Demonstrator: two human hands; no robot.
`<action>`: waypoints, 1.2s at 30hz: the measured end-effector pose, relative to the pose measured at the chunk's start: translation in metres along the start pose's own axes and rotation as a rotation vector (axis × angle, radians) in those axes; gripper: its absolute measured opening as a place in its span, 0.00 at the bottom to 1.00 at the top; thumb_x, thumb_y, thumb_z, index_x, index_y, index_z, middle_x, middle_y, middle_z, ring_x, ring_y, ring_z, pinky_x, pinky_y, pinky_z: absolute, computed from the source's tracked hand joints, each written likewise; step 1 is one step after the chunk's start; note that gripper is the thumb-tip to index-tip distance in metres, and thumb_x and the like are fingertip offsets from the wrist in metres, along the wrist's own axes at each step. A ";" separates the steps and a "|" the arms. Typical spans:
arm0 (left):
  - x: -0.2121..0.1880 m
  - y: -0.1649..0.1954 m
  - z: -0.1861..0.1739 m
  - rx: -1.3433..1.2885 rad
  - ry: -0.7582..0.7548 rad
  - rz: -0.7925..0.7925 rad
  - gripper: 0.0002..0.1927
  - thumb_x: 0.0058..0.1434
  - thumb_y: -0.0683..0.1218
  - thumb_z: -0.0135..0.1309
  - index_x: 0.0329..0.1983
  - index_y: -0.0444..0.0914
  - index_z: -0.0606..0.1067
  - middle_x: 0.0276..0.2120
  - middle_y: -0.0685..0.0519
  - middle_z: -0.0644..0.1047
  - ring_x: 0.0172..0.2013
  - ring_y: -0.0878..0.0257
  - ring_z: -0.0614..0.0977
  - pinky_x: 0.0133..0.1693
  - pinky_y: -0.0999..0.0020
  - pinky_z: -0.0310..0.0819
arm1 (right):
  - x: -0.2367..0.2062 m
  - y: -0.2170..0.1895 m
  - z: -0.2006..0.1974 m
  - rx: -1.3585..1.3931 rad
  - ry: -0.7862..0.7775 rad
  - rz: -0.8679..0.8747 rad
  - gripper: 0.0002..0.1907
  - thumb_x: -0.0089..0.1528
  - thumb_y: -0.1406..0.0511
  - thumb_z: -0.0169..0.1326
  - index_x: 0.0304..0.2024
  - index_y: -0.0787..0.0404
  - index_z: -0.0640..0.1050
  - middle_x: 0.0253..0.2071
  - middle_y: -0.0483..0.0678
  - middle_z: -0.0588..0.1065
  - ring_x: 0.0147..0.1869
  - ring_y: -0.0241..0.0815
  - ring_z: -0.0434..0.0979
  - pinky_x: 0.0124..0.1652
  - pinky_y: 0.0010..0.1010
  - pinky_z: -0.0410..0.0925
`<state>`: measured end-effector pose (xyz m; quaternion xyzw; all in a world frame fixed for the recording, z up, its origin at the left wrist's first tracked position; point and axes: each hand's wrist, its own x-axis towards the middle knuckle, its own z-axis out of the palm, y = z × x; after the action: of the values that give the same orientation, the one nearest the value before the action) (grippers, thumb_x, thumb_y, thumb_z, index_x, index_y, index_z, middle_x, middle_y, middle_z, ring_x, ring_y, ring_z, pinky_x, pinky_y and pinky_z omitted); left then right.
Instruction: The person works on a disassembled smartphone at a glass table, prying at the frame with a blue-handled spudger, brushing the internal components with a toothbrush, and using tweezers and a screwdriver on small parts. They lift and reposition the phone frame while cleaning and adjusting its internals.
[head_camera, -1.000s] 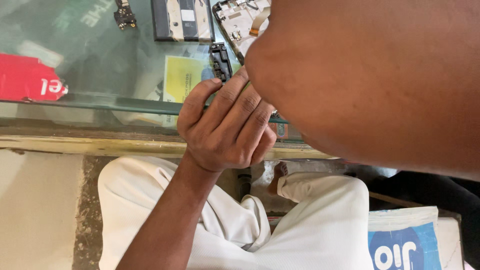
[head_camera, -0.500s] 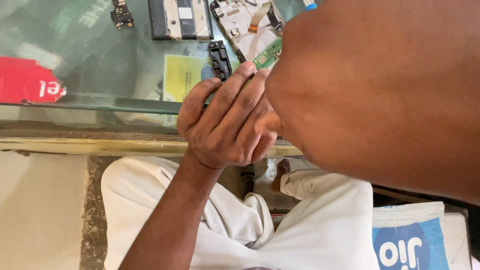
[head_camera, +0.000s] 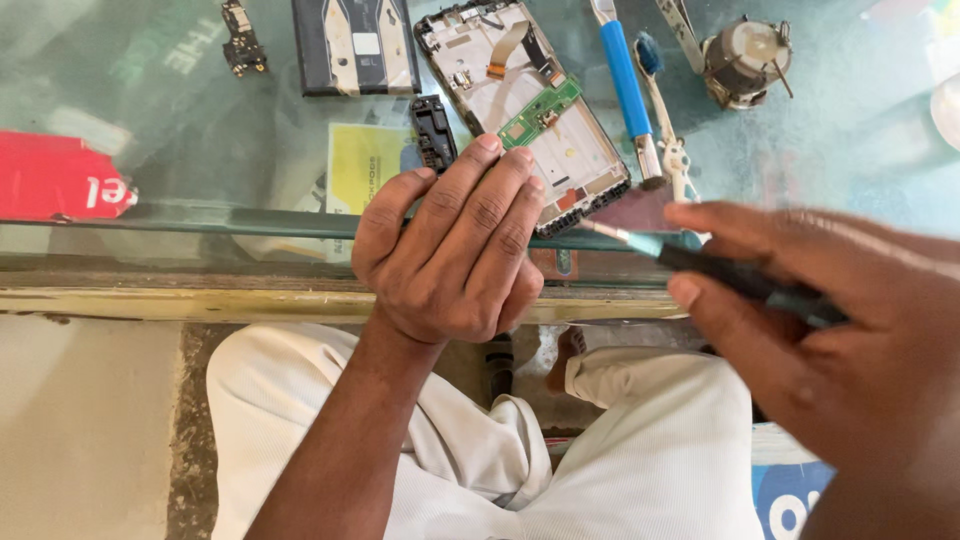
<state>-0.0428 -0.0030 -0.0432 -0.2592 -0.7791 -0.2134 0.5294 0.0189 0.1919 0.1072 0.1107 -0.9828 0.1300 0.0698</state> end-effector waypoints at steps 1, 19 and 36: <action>0.000 0.001 0.000 -0.006 -0.006 -0.007 0.21 0.63 0.43 0.38 0.48 0.39 0.83 0.49 0.51 0.84 0.54 0.60 0.84 0.55 0.60 0.67 | -0.013 -0.003 0.011 0.110 0.120 -0.005 0.14 0.61 0.69 0.62 0.49 0.63 0.82 0.33 0.51 0.79 0.32 0.35 0.79 0.29 0.25 0.68; 0.002 0.006 -0.001 -0.045 -0.008 -0.049 0.21 0.65 0.46 0.39 0.43 0.38 0.83 0.46 0.51 0.84 0.53 0.60 0.84 0.54 0.60 0.67 | -0.038 -0.019 0.073 0.359 0.433 0.124 0.13 0.63 0.72 0.65 0.50 0.64 0.82 0.39 0.51 0.81 0.36 0.33 0.81 0.37 0.21 0.71; 0.009 0.007 -0.004 -0.013 -0.040 -0.035 0.19 0.62 0.44 0.40 0.43 0.39 0.83 0.46 0.51 0.85 0.52 0.60 0.85 0.52 0.60 0.67 | 0.002 0.045 0.037 0.080 0.534 0.045 0.09 0.62 0.72 0.66 0.44 0.62 0.83 0.46 0.52 0.81 0.47 0.44 0.83 0.45 0.32 0.75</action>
<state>-0.0380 0.0017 -0.0328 -0.2532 -0.7926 -0.2223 0.5083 0.0028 0.2236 0.0609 0.0531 -0.9260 0.1948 0.3191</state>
